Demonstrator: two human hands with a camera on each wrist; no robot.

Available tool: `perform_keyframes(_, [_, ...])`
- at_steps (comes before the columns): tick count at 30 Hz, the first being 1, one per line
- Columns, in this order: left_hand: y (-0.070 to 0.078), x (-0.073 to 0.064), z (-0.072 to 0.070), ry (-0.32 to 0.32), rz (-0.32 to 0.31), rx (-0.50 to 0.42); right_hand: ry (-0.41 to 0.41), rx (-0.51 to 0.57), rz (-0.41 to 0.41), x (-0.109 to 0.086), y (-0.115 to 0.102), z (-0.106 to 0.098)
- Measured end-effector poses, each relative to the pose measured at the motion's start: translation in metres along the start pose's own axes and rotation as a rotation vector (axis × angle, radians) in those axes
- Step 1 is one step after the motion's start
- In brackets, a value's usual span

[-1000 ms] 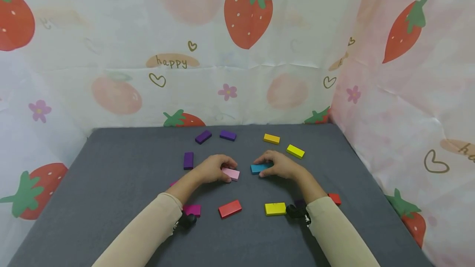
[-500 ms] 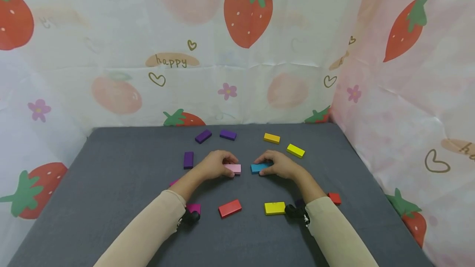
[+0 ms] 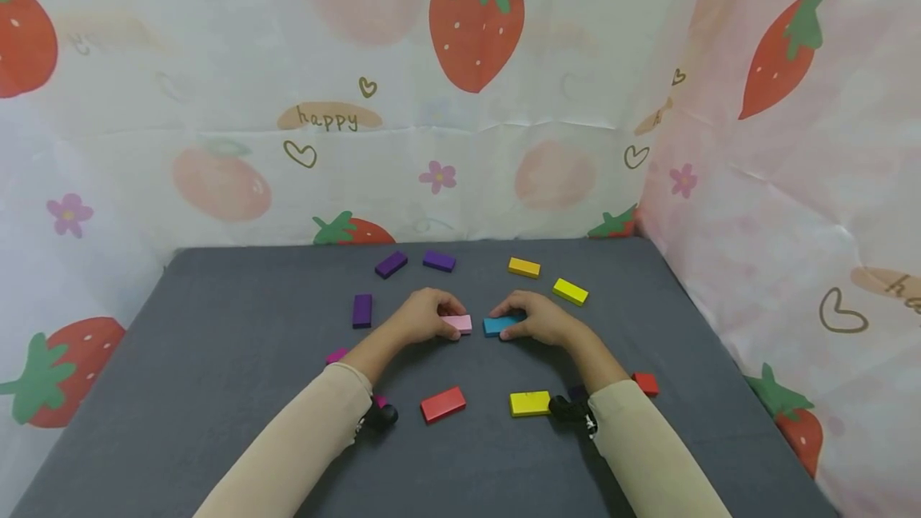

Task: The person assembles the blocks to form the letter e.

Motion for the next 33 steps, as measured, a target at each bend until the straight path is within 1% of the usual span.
perform_keyframes(7, [-0.002, 0.001, 0.002, 0.002, 0.001, -0.006, -0.011, 0.027, 0.009, 0.001, -0.001, 0.001])
perform_keyframes(14, [-0.004, 0.0, 0.004, 0.007, -0.002, -0.001, -0.017, 0.012, 0.005, 0.001, -0.003, 0.001])
perform_keyframes(25, [-0.005, 0.001, 0.006, -0.015, -0.034, -0.001, -0.006, 0.013, -0.036, 0.003, -0.008, 0.001])
perform_keyframes(27, [-0.006, 0.002, 0.006, -0.017, -0.034, -0.002, -0.004, 0.008, -0.047, 0.005, -0.01, 0.001])
perform_keyframes(33, [-0.003, 0.001, 0.004, -0.011, -0.027, 0.0, -0.009, -0.002, -0.044, 0.01, -0.014, 0.003])
Point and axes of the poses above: each hand's wrist, its own x-axis towards the middle knuckle, its own z-axis out of the palm, y = z × x, the point moved 8 cm from there along x, towards the middle knuckle, and after that the axes turned 1 degree about -y, right-handed, at the moved point
